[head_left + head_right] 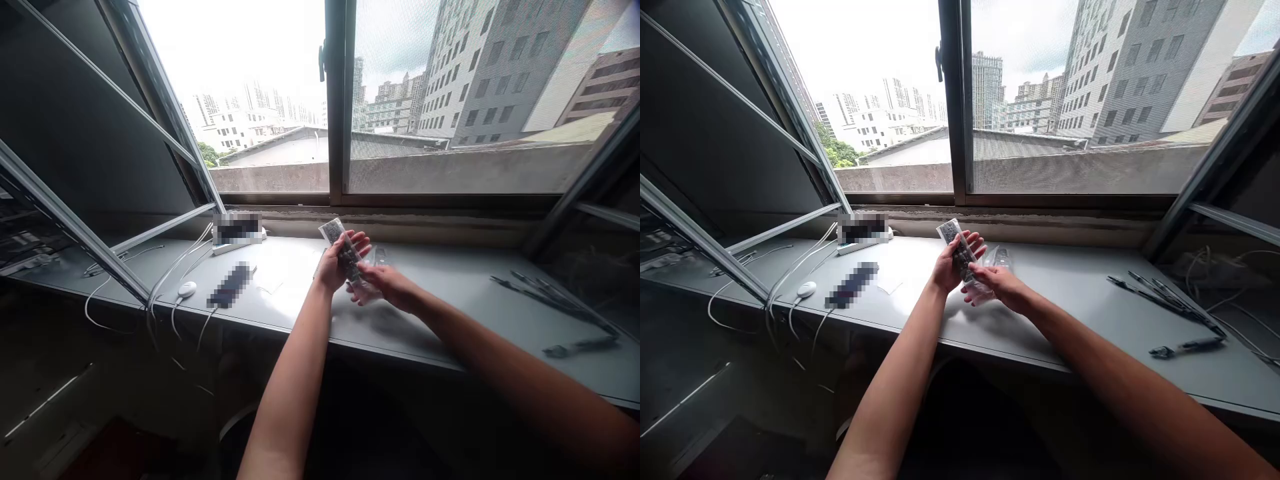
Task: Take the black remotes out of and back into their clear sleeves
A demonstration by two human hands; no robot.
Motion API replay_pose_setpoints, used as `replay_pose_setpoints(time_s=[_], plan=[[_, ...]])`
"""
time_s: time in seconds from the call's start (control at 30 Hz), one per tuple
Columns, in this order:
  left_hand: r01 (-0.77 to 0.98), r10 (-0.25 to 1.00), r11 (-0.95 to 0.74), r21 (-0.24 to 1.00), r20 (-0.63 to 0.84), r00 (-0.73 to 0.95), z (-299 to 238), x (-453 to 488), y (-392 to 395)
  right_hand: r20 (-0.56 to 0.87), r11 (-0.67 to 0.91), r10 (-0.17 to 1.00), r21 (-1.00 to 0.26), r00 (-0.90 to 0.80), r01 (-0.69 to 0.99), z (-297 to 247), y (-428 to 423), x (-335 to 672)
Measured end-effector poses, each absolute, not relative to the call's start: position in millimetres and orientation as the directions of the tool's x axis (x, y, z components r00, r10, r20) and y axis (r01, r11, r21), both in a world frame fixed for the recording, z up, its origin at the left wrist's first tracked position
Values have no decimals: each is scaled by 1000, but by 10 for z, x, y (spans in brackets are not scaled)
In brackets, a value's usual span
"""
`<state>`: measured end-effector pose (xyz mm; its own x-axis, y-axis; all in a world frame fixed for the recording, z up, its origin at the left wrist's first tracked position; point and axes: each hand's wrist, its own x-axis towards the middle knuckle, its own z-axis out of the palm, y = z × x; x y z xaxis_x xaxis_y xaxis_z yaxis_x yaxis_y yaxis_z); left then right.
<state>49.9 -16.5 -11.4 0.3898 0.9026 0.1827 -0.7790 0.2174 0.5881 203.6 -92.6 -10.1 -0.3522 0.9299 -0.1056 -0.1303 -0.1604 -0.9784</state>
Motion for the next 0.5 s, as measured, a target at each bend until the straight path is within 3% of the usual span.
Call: replay_pose_setpoints(time_s=[0.23, 0.5], plan=[[-697, 842, 216, 684, 231, 487, -125, 500, -215, -176, -175, 886, -984, -429, 44, -74, -999, 2019], [-712, 874, 288, 641, 128, 468, -95, 500, -207, -62, 8, 890, -988, -452, 152, -78, -1002, 1988]])
